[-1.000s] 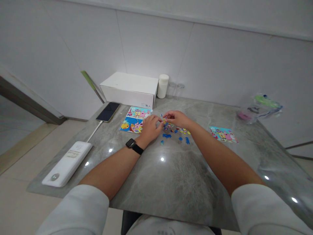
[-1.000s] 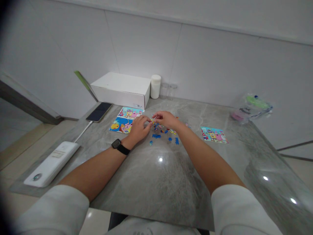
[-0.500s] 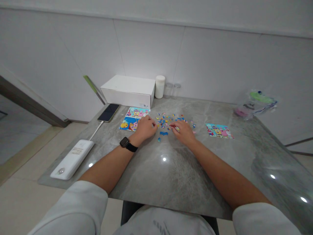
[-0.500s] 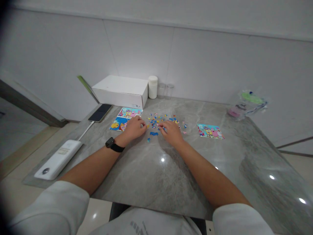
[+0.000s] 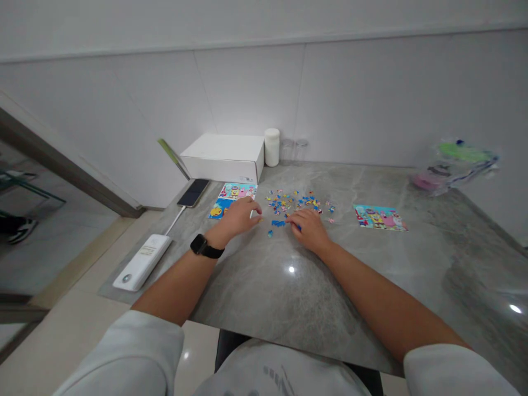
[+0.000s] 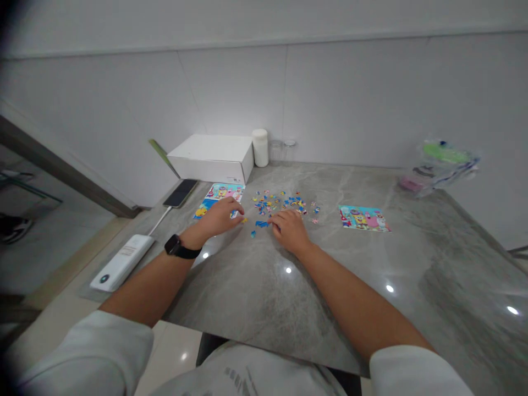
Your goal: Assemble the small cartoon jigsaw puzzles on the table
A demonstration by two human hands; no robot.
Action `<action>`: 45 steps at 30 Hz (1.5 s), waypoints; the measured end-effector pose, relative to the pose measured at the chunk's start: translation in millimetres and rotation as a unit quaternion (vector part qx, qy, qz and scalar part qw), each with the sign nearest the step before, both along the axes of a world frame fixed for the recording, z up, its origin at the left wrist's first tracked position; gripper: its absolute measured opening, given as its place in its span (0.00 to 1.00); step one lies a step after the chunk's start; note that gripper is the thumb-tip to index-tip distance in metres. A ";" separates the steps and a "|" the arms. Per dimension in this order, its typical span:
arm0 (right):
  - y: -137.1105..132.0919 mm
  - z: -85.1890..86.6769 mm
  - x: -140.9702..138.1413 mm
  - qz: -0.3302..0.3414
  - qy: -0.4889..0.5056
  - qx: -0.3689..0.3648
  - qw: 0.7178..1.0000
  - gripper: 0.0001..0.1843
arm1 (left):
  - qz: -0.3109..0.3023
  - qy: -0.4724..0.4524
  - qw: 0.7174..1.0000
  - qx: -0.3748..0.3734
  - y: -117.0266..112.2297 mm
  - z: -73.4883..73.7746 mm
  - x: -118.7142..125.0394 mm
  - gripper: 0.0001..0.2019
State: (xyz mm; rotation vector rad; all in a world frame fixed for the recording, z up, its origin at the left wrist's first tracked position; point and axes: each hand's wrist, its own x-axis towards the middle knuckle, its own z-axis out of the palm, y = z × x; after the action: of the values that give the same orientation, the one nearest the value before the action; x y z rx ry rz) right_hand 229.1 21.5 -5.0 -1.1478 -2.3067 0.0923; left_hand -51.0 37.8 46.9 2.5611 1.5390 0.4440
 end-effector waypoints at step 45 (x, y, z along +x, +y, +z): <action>6.0 -7.6 -1.9 0.008 -0.014 -0.012 1.000 0.12 | -0.062 -0.027 0.998 -0.021 -31.3 -27.9 31.1 0.09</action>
State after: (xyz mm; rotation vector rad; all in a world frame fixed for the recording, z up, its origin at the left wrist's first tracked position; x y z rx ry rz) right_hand 227.2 27.4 -12.5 -1.1482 -2.3462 0.1105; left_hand -19.9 6.5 19.0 2.5720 1.3488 0.4571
